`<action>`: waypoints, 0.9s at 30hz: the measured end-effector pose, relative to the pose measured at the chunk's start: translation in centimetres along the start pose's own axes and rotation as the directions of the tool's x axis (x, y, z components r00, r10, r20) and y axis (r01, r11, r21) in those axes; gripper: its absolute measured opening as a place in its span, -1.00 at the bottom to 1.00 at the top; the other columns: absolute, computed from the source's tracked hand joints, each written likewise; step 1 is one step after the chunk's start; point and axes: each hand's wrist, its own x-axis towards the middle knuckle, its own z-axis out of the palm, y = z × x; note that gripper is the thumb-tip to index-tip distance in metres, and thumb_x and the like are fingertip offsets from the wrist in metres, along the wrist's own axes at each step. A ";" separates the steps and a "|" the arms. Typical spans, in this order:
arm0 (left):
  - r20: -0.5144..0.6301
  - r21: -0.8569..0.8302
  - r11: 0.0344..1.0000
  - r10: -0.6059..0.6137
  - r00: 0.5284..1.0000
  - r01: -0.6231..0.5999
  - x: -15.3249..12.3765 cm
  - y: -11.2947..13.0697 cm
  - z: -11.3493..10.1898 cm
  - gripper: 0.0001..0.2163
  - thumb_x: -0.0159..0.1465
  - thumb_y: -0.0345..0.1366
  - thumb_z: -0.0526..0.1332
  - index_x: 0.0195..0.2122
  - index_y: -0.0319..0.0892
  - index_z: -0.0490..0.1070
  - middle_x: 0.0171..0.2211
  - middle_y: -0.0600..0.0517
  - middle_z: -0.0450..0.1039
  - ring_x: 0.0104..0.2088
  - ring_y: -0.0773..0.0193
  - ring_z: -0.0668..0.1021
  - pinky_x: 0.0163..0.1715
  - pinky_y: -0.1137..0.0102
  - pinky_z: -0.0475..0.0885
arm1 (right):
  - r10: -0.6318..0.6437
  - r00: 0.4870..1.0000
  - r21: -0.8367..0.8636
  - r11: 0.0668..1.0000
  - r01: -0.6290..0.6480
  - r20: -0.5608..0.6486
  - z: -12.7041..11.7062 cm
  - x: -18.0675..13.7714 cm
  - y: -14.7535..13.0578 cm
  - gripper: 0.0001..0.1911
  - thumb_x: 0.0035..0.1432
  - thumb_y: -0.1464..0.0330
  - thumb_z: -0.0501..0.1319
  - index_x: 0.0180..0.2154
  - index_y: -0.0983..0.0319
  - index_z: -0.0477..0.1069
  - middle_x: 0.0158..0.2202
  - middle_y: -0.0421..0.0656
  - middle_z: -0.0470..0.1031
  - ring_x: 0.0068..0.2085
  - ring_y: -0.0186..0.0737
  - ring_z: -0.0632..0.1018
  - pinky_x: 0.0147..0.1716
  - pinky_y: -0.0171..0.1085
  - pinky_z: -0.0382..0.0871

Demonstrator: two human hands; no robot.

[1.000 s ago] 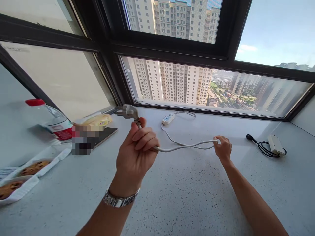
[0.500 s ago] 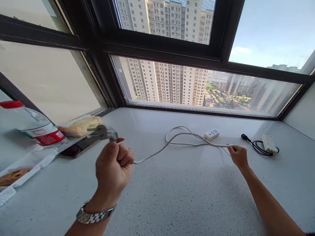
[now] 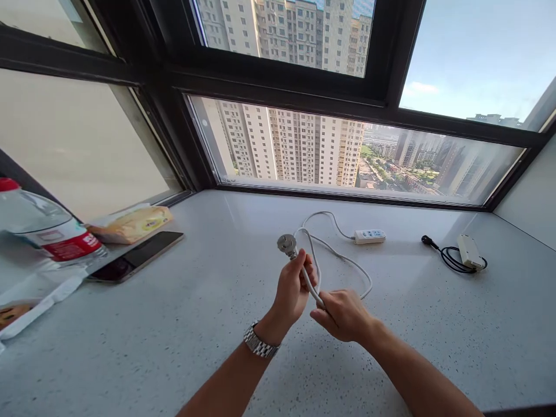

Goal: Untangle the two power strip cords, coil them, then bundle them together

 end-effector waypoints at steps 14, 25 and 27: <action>-0.051 -0.282 0.959 -0.057 0.997 0.040 3.2 13.3 -5.3 -0.66 0.42 -0.35 -0.11 -0.54 -0.17 0.13 -0.74 0.21 0.00 -0.79 0.50 0.09 -0.79 0.55 0.04 | 0.183 0.979 0.012 0.983 -0.185 0.088 -2.7 -1.5 7.8 -0.41 0.31 0.00 -0.08 -0.63 0.23 0.17 -0.69 -0.33 0.11 -0.62 -0.41 0.05 -0.39 -0.34 0.12; -0.185 -0.152 0.936 0.287 0.940 -0.316 2.9 17.1 -6.8 -0.64 0.42 -0.27 -0.07 -0.56 -0.20 0.12 -0.78 0.23 -0.08 -0.82 0.56 0.04 -0.75 0.51 -0.19 | 0.425 0.899 0.036 0.905 -0.424 -0.109 -5.2 -5.2 13.6 -0.37 0.19 -0.14 -0.05 -0.51 0.18 0.48 -0.49 -0.20 0.51 -0.39 -0.22 0.50 0.18 -0.02 -0.03; -0.226 -0.067 0.920 0.364 0.904 -0.387 2.5 17.8 -7.3 -0.61 0.43 -0.27 -0.11 -0.58 -0.20 0.05 -0.78 0.23 -0.13 -0.83 0.57 0.02 -0.70 0.48 -0.26 | 0.423 0.893 0.020 0.905 -0.425 -0.155 -5.4 -5.5 14.0 -0.38 0.19 -0.14 -0.04 -0.52 0.17 0.49 -0.48 -0.18 0.53 -0.36 -0.19 0.52 0.18 -0.01 -0.02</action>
